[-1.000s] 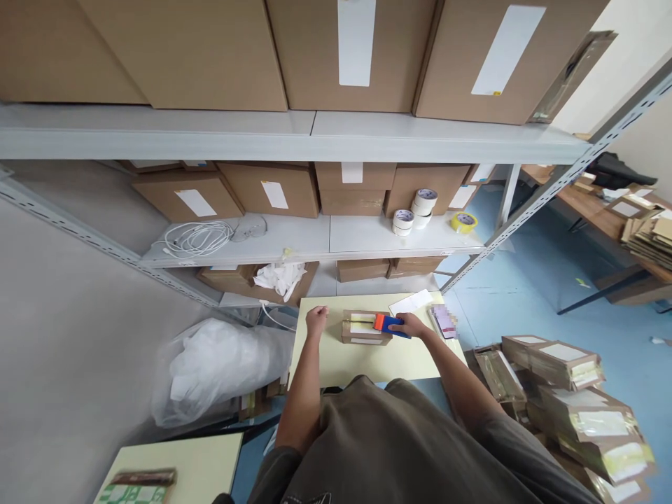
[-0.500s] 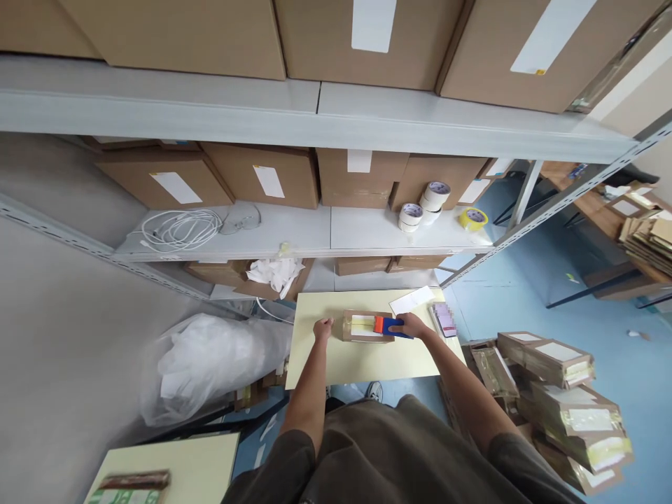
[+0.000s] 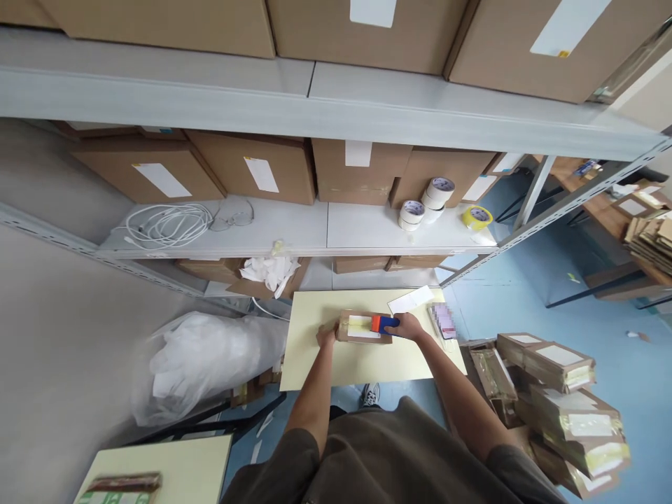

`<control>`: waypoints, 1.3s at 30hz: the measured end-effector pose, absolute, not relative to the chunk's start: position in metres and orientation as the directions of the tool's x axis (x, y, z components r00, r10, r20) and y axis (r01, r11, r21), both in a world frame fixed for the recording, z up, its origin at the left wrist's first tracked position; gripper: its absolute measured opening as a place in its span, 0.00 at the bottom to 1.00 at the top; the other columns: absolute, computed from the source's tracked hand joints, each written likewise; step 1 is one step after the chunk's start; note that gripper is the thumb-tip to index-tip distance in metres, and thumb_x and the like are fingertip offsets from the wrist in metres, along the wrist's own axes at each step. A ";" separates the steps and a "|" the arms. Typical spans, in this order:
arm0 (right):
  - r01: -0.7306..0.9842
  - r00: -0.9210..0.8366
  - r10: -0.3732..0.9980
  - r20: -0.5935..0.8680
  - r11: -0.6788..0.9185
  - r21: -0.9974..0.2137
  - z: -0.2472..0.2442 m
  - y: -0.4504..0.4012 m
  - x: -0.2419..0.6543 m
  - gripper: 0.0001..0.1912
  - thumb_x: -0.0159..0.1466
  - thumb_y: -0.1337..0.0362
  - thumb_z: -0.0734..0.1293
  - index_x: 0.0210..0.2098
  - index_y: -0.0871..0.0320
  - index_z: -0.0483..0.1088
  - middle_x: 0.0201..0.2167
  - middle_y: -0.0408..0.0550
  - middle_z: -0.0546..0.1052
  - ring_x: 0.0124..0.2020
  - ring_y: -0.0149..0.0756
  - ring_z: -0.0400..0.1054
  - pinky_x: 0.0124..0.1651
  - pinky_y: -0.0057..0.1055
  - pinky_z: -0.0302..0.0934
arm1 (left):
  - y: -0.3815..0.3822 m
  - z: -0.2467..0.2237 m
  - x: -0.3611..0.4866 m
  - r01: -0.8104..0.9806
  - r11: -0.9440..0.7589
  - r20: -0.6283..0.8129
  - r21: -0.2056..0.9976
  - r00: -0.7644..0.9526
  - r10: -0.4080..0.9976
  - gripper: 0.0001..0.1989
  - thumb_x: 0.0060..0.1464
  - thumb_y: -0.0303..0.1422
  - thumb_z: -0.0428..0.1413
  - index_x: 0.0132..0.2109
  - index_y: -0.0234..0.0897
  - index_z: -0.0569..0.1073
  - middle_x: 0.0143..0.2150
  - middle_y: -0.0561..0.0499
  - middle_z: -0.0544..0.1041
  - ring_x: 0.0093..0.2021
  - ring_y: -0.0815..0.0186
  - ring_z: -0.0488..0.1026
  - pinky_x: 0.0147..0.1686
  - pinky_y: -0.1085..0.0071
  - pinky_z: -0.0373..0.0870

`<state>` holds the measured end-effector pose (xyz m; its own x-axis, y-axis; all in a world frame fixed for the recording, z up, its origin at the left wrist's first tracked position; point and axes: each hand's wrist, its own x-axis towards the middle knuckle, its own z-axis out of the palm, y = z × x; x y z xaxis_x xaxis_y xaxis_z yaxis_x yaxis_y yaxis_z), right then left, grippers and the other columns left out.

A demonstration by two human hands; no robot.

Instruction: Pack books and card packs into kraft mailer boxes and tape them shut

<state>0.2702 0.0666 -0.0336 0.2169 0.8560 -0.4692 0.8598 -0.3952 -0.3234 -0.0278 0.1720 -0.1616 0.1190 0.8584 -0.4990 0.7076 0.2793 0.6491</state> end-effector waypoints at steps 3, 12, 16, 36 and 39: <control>0.859 0.204 0.863 -0.462 -0.384 -0.338 -0.033 0.069 0.268 0.26 0.61 0.37 0.73 0.39 0.55 0.81 0.37 0.55 0.83 0.39 0.46 0.77 0.35 0.31 0.57 | 0.172 -0.148 -0.025 0.716 0.367 -0.497 0.594 -0.032 0.867 0.26 0.66 0.45 0.50 0.60 0.34 0.77 0.57 0.32 0.81 0.57 0.45 0.80 0.53 0.56 0.73; 0.819 0.199 0.874 -0.443 -0.396 -0.415 -0.054 0.074 0.265 0.32 0.57 0.30 0.72 0.42 0.51 0.83 0.37 0.55 0.84 0.42 0.50 0.79 0.40 0.35 0.64 | 0.145 -0.126 0.011 0.744 0.245 -0.457 0.622 0.090 0.885 0.31 0.71 0.53 0.42 0.71 0.42 0.65 0.61 0.42 0.81 0.58 0.53 0.79 0.52 0.63 0.73; 0.808 0.246 0.863 -0.441 -0.434 -0.398 -0.059 0.075 0.258 0.34 0.55 0.30 0.74 0.40 0.54 0.83 0.37 0.60 0.84 0.41 0.53 0.79 0.40 0.38 0.65 | 0.141 -0.123 0.014 0.767 0.247 -0.460 0.592 0.071 0.885 0.33 0.71 0.54 0.40 0.73 0.42 0.62 0.62 0.42 0.80 0.59 0.51 0.79 0.53 0.62 0.73; 0.803 0.430 0.724 -0.539 -0.580 -0.139 -0.003 0.027 0.309 0.33 0.61 0.31 0.70 0.36 0.58 0.80 0.39 0.58 0.83 0.41 0.48 0.78 0.33 0.31 0.57 | 0.180 -0.143 -0.021 0.713 0.216 -0.487 0.667 0.198 0.850 0.25 0.72 0.49 0.45 0.66 0.40 0.69 0.59 0.40 0.82 0.58 0.50 0.79 0.51 0.63 0.73; 0.812 0.416 0.746 -0.521 -0.562 -0.157 0.010 0.052 0.260 0.35 0.61 0.29 0.68 0.35 0.57 0.80 0.37 0.56 0.84 0.39 0.45 0.78 0.32 0.30 0.56 | 0.198 -0.153 -0.052 0.648 0.264 -0.511 0.715 0.227 0.829 0.21 0.72 0.45 0.48 0.62 0.41 0.73 0.60 0.42 0.81 0.60 0.55 0.79 0.53 0.67 0.73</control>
<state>0.2601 0.0524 0.0097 0.4156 0.7456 -0.5209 0.8118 -0.5624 -0.1573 -0.0521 0.1978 -0.1527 0.2267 0.8290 -0.5113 0.6479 0.2636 0.7147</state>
